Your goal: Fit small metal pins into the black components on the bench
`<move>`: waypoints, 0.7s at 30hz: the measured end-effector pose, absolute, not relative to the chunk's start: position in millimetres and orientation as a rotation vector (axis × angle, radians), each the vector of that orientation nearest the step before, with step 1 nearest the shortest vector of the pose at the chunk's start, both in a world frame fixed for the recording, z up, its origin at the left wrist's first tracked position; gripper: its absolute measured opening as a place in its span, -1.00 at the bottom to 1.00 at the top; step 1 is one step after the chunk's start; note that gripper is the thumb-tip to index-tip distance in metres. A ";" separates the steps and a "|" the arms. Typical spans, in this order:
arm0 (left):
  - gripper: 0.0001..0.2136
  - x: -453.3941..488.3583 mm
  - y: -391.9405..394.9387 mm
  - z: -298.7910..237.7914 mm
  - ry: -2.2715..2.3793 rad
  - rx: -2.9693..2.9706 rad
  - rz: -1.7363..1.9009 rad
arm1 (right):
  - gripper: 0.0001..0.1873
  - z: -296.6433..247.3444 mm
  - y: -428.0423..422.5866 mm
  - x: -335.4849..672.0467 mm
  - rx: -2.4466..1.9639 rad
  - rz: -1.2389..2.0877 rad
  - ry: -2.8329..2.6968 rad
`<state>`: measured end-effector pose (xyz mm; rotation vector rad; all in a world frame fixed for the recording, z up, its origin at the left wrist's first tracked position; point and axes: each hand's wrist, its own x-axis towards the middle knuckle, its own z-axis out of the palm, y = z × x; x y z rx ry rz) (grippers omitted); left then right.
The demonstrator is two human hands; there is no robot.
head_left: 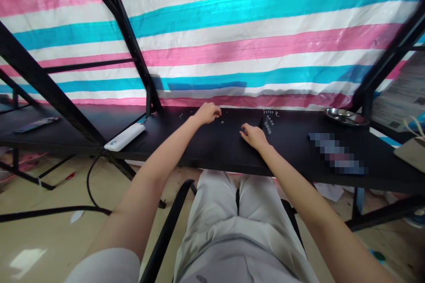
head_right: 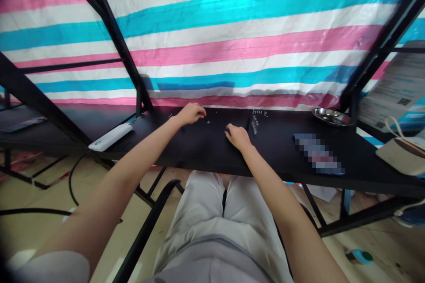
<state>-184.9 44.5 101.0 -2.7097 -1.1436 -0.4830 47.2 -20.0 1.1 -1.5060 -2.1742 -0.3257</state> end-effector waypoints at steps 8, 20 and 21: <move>-0.89 -234.5 63.8 115.1 -1.419 -2.604 -0.161 | -0.79 2.6 -21.4 45.4 -1.516 -0.303 -2.205; -0.85 -246.1 71.0 95.4 -1.480 -2.578 -0.182 | -0.79 -1.8 -17.2 47.1 -1.506 -0.322 -2.199; -0.85 -246.5 71.1 95.0 -1.481 -2.576 -0.187 | -0.79 -1.5 -17.4 46.9 -1.510 -0.319 -2.199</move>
